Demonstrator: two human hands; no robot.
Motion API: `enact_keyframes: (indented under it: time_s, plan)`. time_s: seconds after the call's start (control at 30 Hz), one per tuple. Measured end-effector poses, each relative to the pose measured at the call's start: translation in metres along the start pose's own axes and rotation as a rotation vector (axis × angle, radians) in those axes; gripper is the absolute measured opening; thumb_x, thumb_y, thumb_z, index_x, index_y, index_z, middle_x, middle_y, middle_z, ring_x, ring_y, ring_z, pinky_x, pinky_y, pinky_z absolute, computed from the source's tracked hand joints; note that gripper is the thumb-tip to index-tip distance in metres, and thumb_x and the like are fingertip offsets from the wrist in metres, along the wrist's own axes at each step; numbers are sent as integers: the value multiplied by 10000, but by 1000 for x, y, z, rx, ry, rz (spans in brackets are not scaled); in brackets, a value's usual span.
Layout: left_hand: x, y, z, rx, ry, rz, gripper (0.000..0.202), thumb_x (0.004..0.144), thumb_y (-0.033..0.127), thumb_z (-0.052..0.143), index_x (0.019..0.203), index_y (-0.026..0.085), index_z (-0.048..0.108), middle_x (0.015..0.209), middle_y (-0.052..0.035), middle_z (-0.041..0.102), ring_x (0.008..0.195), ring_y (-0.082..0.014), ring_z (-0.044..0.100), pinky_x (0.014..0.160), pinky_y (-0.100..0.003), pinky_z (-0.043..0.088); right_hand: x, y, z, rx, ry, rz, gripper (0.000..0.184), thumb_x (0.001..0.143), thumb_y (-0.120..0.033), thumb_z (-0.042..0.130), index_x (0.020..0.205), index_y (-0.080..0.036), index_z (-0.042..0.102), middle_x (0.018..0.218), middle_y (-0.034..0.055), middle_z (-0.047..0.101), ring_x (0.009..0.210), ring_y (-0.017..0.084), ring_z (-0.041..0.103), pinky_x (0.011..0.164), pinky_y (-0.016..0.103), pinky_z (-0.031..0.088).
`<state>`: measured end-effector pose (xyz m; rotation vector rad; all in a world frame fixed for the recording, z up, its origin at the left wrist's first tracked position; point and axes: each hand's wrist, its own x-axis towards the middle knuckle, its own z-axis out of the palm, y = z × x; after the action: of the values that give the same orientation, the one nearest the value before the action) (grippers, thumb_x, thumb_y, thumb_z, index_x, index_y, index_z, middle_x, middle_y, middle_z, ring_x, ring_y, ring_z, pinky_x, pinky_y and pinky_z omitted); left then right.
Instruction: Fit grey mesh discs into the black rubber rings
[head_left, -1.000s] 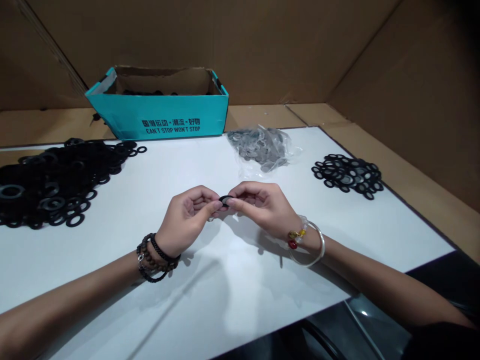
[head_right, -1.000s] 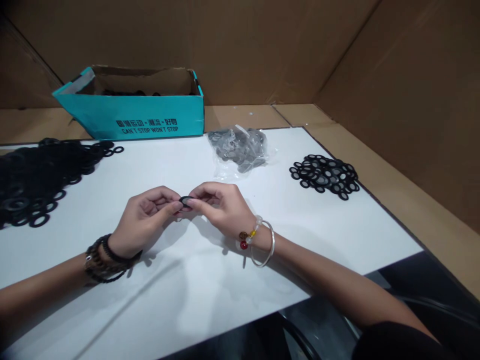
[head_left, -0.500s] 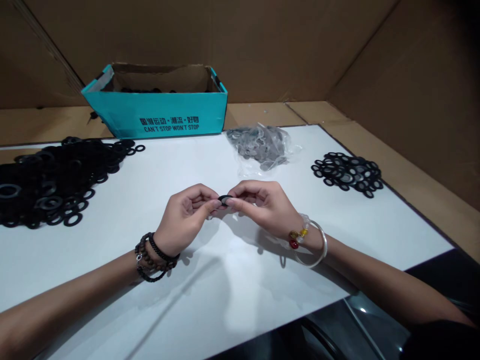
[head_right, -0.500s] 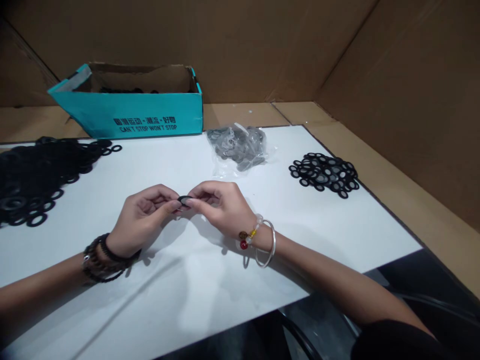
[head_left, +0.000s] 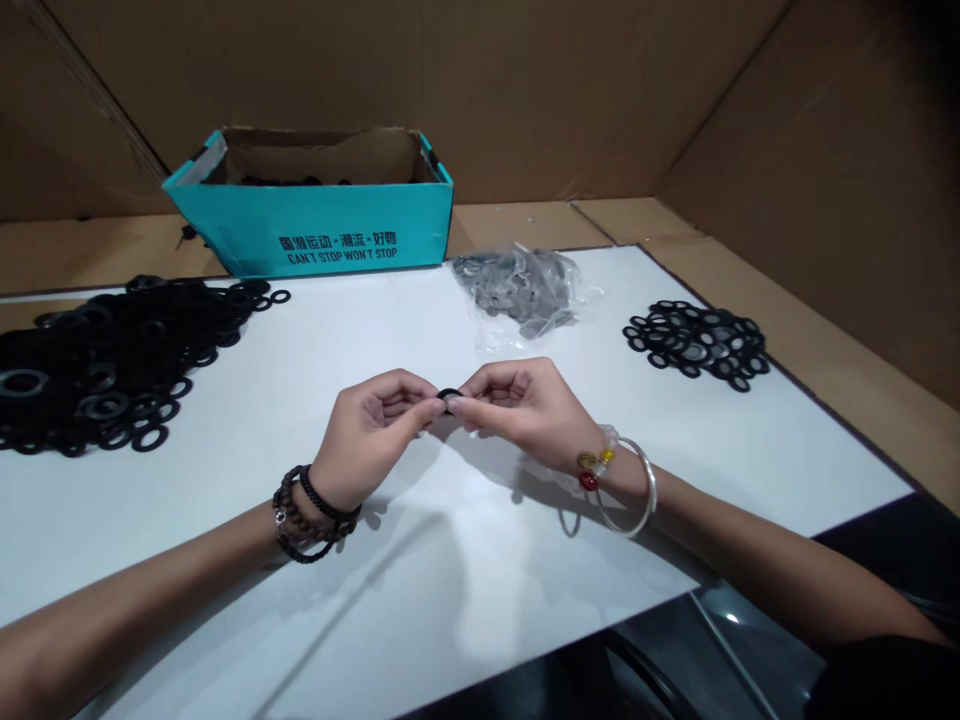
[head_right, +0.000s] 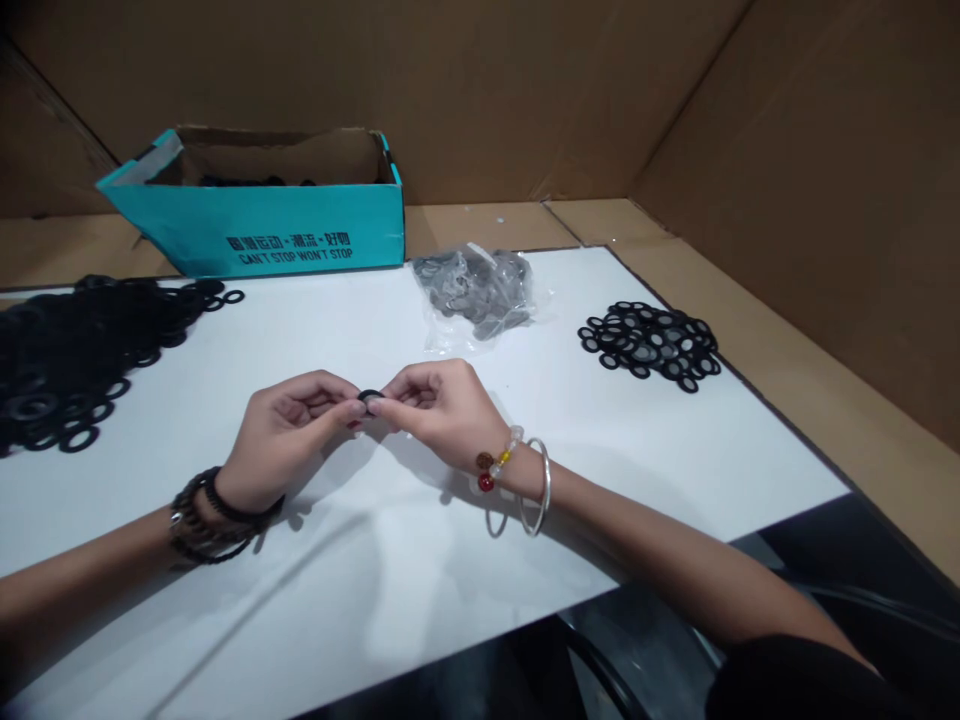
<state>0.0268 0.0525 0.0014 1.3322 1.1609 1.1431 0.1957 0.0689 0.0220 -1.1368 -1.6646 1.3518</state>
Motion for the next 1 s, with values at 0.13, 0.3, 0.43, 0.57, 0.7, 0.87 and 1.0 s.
enact_keyframes:
  time_s: [0.13, 0.3, 0.43, 0.57, 0.7, 0.87, 1.0]
  plan:
    - [2, -2, 0, -94, -33, -26, 182, 680, 292, 701, 730, 146, 606, 690, -15, 632, 628, -113, 599, 581, -202, 484, 2, 3, 2, 162, 0, 47, 279, 626, -358, 745, 618, -121, 600, 553, 6, 613, 513, 86, 564, 509, 209, 455]
    - [2, -1, 2, -133, -57, -38, 181, 702, 290, 685, 715, 148, 574, 606, 31, 560, 545, -79, 527, 527, -184, 438, 1, 7, 4, 220, -46, 38, 273, 646, -356, 736, 637, -131, 582, 594, 9, 619, 554, 91, 576, 549, 220, 465]
    - [1, -1, 3, -77, -92, 29, 115, 746, 232, 637, 733, 144, 564, 643, 29, 546, 595, -75, 519, 559, -176, 429, -2, 9, 9, 119, -24, -66, 203, 755, -304, 634, 657, -151, 542, 635, 4, 605, 605, 97, 567, 577, 231, 447]
    - [-1, -1, 4, -13, -128, 70, 60, 771, 181, 599, 747, 135, 570, 677, 10, 563, 645, -83, 541, 602, -177, 445, -6, 11, 14, -22, 75, -195, 174, 812, -260, 555, 673, -163, 514, 649, 2, 573, 626, 103, 529, 595, 248, 421]
    - [-2, -1, 5, -9, -163, 47, 50, 781, 169, 579, 750, 130, 572, 674, 0, 573, 641, -93, 556, 608, -192, 468, -9, 12, 16, -120, 111, -324, 178, 829, -219, 521, 661, -167, 492, 632, -6, 532, 607, 96, 482, 580, 243, 392]
    - [-1, 0, 6, -3, -165, -3, 70, 772, 166, 581, 712, 131, 567, 649, 0, 574, 620, -99, 572, 596, -200, 486, -9, 12, 15, -247, 137, -406, 176, 835, -187, 507, 661, -168, 484, 626, -11, 513, 593, 88, 457, 559, 228, 374]
    - [-1, -1, 6, -45, -79, 21, 54, 747, 153, 595, 706, 138, 563, 648, 15, 567, 625, -87, 574, 604, -183, 491, -9, 9, 14, -318, 147, -405, 173, 825, -182, 520, 656, -160, 492, 620, -11, 510, 591, 85, 452, 560, 223, 368]
